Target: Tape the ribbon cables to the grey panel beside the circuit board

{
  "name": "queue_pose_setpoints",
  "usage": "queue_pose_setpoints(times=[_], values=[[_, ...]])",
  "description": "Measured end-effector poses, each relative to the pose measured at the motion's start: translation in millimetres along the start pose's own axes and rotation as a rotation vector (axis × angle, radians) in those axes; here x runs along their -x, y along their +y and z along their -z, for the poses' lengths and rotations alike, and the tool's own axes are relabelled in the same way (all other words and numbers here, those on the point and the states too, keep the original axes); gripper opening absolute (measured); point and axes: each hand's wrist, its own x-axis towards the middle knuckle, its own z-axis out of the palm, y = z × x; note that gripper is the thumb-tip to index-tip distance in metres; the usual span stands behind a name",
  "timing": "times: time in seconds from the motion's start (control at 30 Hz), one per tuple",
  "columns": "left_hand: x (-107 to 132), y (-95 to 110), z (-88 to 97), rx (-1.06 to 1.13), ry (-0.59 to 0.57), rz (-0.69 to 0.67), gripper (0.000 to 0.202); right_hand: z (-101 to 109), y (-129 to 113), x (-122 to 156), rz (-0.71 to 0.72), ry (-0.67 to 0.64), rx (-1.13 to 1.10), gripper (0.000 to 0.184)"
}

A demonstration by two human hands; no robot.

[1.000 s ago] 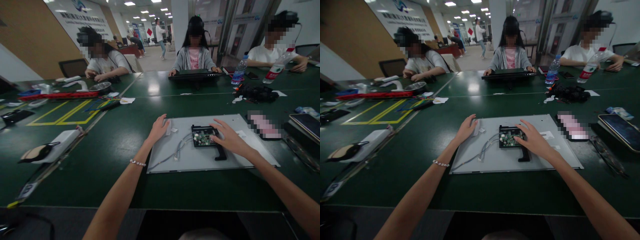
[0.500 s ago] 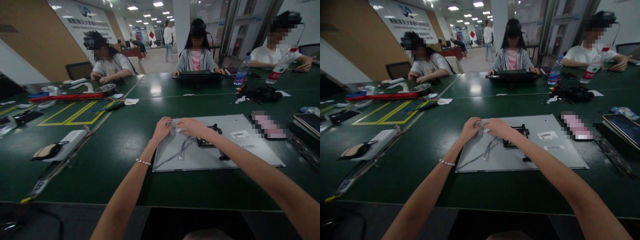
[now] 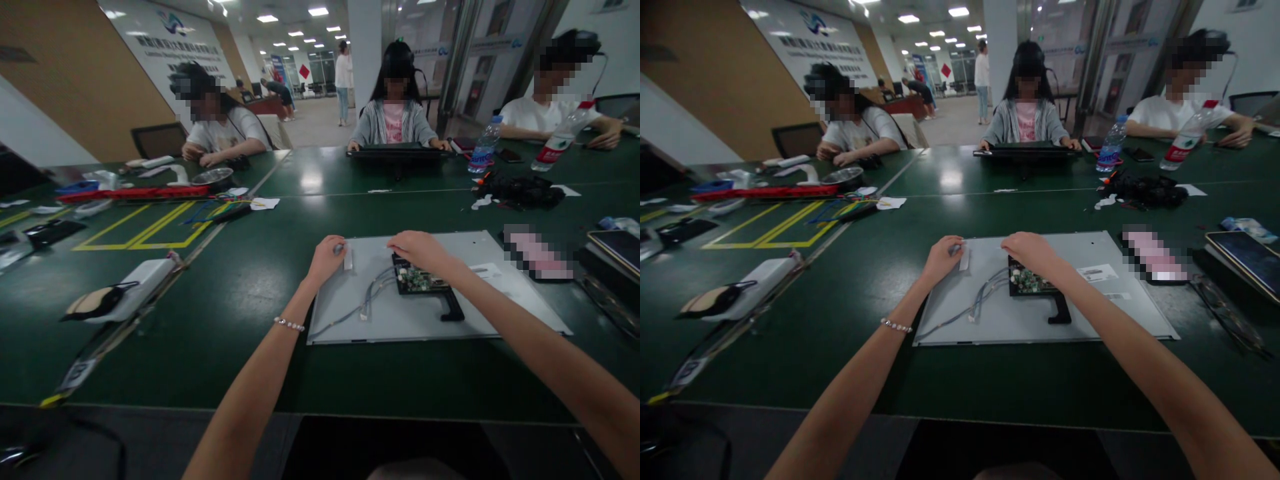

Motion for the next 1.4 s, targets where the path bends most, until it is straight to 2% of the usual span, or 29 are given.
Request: queue_pose_setpoints(times=[0.13, 0.23, 0.43, 0.67, 0.9, 1.1, 1.17, 1.3, 1.4], values=[[0, -3, -1.1, 0.023, 0.015, 0.014, 0.014, 14, 27, 30, -0.102, 0.021, 0.062, 0.026], [-1, -4, -2.0, 0.037, 0.033, 0.001, 0.012, 15, 36, 46, -0.136, 0.011, 0.094, 0.026], [0, -2, -1.8, 0.031, 0.02, 0.004, 0.013, 6, 35, 55, -0.128, -0.04, 0.096, 0.026], [-2, -3, -2.0, -0.002, -0.001, 0.025, 0.014, -2, 38, 56, -0.133, -0.036, 0.04, 0.027], [-3, -1, -3.5, 0.004, -0.012, 0.019, 0.015, -7, 42, 66, -0.179, 0.027, -0.067, 0.025], [-8, 10, 6.9, 0.022, 0.0, 0.061, 0.015, 6, 36, 76, -0.229, 0.131, -0.106, 0.03], [-10, 14, 13.7, 0.121, -0.015, 0.149, 0.017, 12, 30, 80, -0.232, 0.161, -0.133, 0.03], [-11, 27, 25.4, 0.516, -0.071, 0.332, 0.027, 23, 18, 84, -0.254, 0.195, -0.185, 0.029], [-9, 42, 29.0, 0.688, -0.147, 0.349, 0.026, 28, 12, 87, -0.28, 0.205, -0.172, 0.031]])
